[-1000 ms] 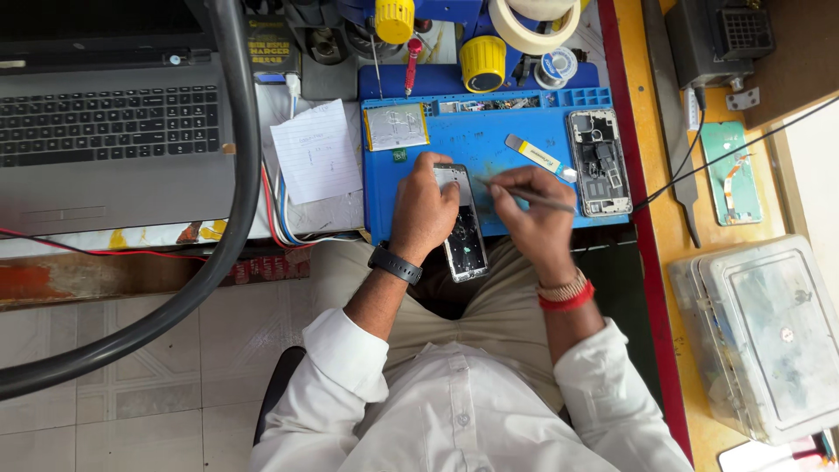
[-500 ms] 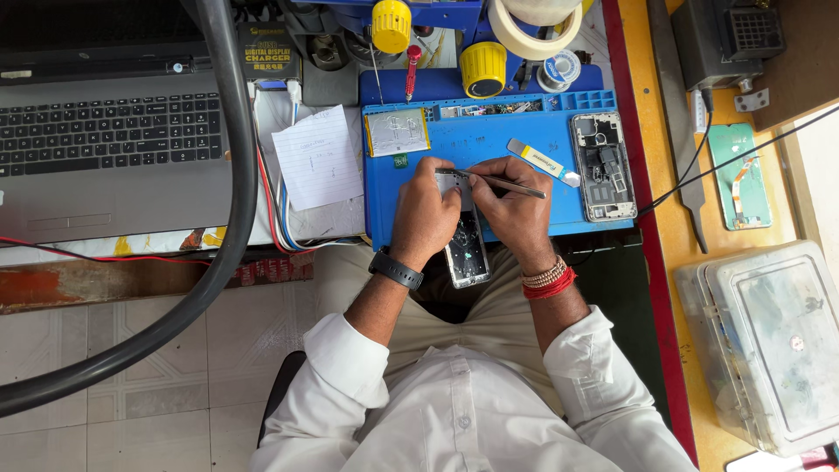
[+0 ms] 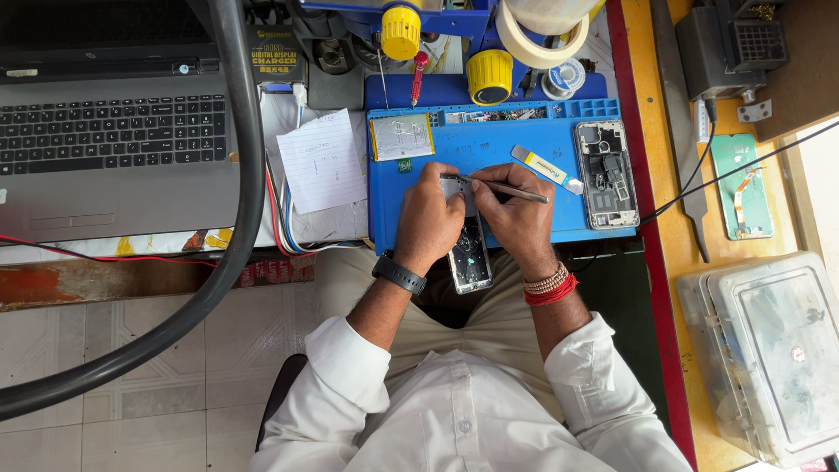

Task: The person repairs a disassembled smartphone at a workbench, holding the phone body in one hand while using a pointed hand tool with the other to pry and work around the screen and frame. They reposition the phone repeatedly and continue working on its edges and interior throughout the episode.

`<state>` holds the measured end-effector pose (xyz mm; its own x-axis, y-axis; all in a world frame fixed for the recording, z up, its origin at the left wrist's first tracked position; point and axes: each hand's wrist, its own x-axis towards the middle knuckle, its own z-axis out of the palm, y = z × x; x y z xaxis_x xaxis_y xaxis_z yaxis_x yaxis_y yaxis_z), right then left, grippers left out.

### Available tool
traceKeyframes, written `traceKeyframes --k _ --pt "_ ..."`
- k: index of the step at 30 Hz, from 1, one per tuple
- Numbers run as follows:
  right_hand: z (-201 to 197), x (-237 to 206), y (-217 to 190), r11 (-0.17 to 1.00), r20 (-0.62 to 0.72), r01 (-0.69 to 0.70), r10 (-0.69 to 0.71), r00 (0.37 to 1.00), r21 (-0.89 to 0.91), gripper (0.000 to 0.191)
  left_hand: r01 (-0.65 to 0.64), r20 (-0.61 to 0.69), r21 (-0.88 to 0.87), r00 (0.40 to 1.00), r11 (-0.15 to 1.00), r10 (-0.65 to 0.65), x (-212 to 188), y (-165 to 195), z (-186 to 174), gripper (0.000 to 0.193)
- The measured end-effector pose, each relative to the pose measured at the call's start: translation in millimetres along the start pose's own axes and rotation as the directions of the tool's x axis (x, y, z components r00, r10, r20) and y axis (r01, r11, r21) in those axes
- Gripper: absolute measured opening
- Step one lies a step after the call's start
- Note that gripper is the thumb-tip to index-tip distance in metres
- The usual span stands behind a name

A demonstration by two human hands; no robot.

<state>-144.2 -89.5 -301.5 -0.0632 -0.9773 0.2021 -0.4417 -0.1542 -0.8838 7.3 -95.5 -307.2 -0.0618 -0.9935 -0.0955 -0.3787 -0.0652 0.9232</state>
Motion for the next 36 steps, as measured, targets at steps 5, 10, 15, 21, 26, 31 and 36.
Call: traceKeyframes --k 5,10,15,21,26,31,36 --pt "1 -1 -1 1.000 -0.010 0.025 -0.025 1.000 0.017 0.011 -0.019 -0.013 0.011 1.000 1.000 0.019 1 3 -2 0.032" --pt "0 -3 -1 0.994 -0.095 0.000 -0.011 0.995 -0.108 0.010 -0.042 -0.034 0.018 0.999 0.999 0.042 -1 2 0 0.031" --pt "9 -7 -5 0.994 -0.115 0.056 -0.066 0.991 -0.093 0.009 -0.019 -0.033 0.012 0.999 1.000 0.019 1 1 1 0.030" --pt "5 -7 -8 0.988 -0.127 0.078 -0.095 0.987 -0.133 0.009 -0.006 -0.016 0.027 1.000 1.000 0.006 0 0 0 0.031" --pt "13 -10 -10 0.940 -0.153 0.210 -0.257 0.954 -0.269 0.010 -0.049 -0.062 0.022 0.997 0.999 0.051 1 -1 3 0.027" --pt "18 -11 -11 0.966 -0.140 0.215 -0.235 0.962 -0.145 0.009 -0.030 -0.058 0.010 0.998 0.999 0.031 0 -3 3 0.024" --pt "12 -10 -13 0.955 -0.167 0.173 -0.217 0.962 -0.242 0.008 -0.031 -0.039 0.031 0.999 0.999 0.032 0 -4 3 0.029"
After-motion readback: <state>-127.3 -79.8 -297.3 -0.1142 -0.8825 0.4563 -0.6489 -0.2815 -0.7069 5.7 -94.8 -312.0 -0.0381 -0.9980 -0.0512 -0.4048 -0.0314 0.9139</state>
